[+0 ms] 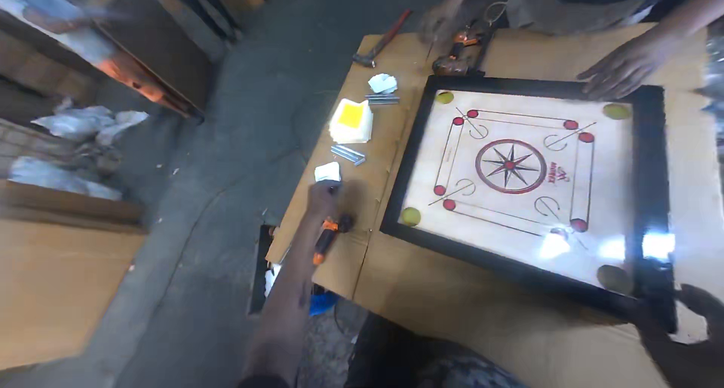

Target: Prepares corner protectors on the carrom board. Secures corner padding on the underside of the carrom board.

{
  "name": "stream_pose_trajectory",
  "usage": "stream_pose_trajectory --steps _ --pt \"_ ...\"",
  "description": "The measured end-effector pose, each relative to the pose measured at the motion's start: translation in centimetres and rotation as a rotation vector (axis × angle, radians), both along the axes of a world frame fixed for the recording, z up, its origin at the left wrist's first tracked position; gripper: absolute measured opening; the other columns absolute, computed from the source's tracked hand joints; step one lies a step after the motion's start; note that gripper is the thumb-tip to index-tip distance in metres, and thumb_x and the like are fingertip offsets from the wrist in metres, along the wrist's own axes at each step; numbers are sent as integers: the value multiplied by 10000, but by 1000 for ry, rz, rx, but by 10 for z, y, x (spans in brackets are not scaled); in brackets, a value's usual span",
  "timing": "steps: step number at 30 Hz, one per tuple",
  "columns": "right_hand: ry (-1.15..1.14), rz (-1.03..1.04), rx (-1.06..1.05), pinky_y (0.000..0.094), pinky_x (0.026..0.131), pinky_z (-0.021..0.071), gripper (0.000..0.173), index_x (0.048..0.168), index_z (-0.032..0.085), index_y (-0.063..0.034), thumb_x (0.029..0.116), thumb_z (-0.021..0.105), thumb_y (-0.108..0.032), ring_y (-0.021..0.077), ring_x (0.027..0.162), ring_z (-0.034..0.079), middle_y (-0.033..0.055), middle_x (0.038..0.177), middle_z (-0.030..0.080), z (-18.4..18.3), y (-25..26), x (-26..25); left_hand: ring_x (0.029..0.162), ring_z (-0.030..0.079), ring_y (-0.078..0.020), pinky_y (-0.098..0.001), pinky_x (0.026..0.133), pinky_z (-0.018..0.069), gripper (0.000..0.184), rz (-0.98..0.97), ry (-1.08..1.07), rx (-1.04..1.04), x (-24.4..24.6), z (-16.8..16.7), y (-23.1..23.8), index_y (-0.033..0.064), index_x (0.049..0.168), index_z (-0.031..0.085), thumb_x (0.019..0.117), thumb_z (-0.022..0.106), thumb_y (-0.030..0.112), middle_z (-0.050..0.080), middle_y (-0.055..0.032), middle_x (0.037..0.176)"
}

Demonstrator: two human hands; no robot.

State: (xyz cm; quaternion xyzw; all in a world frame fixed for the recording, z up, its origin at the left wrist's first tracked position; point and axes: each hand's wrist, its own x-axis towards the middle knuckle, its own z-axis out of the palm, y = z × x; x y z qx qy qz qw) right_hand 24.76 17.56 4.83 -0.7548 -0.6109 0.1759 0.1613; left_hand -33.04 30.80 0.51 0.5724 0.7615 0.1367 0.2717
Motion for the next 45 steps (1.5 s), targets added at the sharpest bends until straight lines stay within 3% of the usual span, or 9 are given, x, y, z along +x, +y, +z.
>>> stream_pose_trajectory --steps 5,11,17,24,27,31,35,39,45 --pt "23 251 94 677 939 515 538 1288 628 94 949 724 -312 531 1101 657 335 1194 672 -20 -30 -74 1306 574 -404 -585 1132 422 479 -163 170 -5 -62 -30 44 -5 1313 665 918 785 239 627 -240 1360" --pt "57 260 139 604 864 572 439 1176 710 31 945 715 -342 408 981 725 216 1060 745 -24 -47 -170 1160 663 -413 -593 1030 497 315 -359 252 17 -64 -39 47 -40 1150 714 1082 474 152 701 -244 1181" --pt "304 293 199 399 787 642 347 1041 770 -64 927 712 -386 158 855 755 38 926 773 -31 -29 -246 952 720 -355 -589 913 544 216 -148 48 186 -81 -48 43 15 960 772 957 739 229 751 -175 964" --pt "1087 200 -536 411 931 586 436 1302 651 -76 1088 464 -406 188 1042 703 63 1168 721 11 53 -332 996 725 -311 -491 912 578 163 -465 183 789 -1 11 -85 36 1053 767 971 648 111 751 -154 1074" --pt "1085 143 -539 294 674 558 244 1131 700 -56 1048 588 -256 116 740 640 46 906 689 22 61 -351 961 729 -244 -417 901 577 143 -587 205 907 38 21 -121 59 1026 770 951 668 127 759 -105 1032" --pt "1029 304 -497 241 603 543 151 1032 720 -38 1024 632 -159 95 653 619 46 831 684 22 54 -336 1018 683 -255 -445 949 534 360 -298 85 837 43 48 -137 61 989 771 904 773 411 741 -109 1043" --pt "982 452 -447 250 577 534 142 957 732 -34 994 680 -161 116 646 621 50 817 693 22 49 -318 1105 663 -211 -410 902 595 614 109 -377 313 42 79 -139 57 1384 572 871 826 279 648 -117 1269" --pt "1009 443 -415 241 516 463 197 832 689 -52 958 733 -198 109 571 554 39 706 641 17 44 -312 686 707 -197 -342 624 627 182 353 -893 50 50 78 -135 -16 1066 701 895 761 -4 733 -125 883" --pt "1110 190 -414 372 733 601 199 966 645 -34 1024 644 -224 179 788 665 82 908 660 2 50 -311 745 707 -151 -365 716 614 183 220 -425 175 9 66 -98 32 1051 753 889 802 102 751 -79 889"
